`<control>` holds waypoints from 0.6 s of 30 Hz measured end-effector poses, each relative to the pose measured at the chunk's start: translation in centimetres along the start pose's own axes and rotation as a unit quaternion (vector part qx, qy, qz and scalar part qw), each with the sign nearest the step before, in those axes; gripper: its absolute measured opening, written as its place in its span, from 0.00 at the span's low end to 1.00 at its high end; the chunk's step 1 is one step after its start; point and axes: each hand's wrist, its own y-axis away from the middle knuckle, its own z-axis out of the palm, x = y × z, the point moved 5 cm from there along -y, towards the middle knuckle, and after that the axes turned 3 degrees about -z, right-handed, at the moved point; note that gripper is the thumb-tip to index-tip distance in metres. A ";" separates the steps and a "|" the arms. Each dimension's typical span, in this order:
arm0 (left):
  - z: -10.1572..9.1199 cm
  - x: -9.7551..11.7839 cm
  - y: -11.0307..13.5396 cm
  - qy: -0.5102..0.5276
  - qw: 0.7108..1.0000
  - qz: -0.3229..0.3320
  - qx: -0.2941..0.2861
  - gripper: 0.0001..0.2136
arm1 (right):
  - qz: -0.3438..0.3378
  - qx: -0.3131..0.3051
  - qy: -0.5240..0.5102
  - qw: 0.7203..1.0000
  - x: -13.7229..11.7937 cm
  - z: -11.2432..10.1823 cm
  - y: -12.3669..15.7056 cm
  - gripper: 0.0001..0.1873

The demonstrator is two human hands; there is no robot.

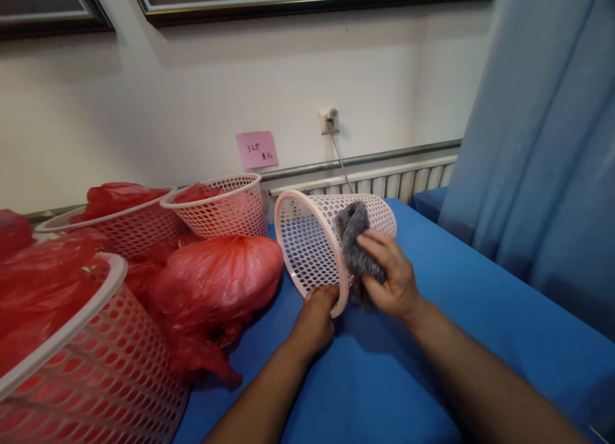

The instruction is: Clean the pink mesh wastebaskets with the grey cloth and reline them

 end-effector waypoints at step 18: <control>-0.2 0.2 0.1 0.075 0.997 0.026 0.004 0.26 | 0.432 0.188 0.071 0.879 14.4 -2.7 4.3 0.30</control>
